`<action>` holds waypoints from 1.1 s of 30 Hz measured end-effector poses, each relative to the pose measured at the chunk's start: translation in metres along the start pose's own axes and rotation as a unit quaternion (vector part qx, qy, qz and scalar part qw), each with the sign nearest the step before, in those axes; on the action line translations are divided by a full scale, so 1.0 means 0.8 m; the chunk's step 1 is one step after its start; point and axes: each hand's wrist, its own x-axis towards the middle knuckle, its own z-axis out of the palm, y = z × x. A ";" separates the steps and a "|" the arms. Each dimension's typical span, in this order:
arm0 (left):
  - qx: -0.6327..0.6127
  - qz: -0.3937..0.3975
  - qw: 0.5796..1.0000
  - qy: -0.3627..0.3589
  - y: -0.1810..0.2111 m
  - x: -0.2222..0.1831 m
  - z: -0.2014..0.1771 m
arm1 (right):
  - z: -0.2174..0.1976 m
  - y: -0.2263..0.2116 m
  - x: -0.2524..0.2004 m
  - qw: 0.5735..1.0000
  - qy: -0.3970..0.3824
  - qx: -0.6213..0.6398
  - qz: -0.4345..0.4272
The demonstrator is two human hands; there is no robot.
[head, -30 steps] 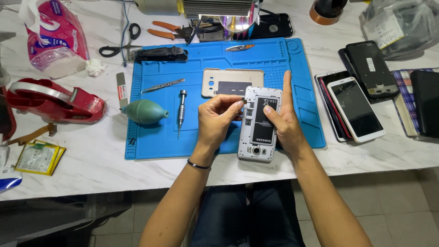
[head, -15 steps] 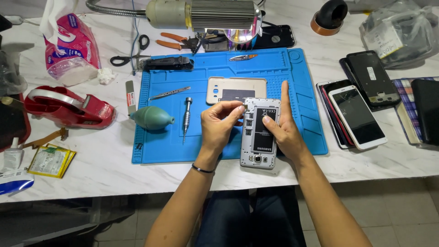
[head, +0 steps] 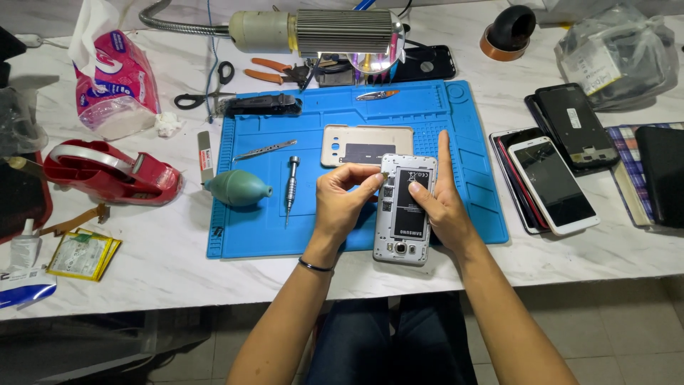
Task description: Reassembling a mobile phone by installing internal components and snapping the casing together.
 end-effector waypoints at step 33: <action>-0.076 -0.173 0.978 -0.090 0.019 0.001 -0.015 | 0.015 -0.017 -0.013 0.989 -0.011 -0.138 -0.047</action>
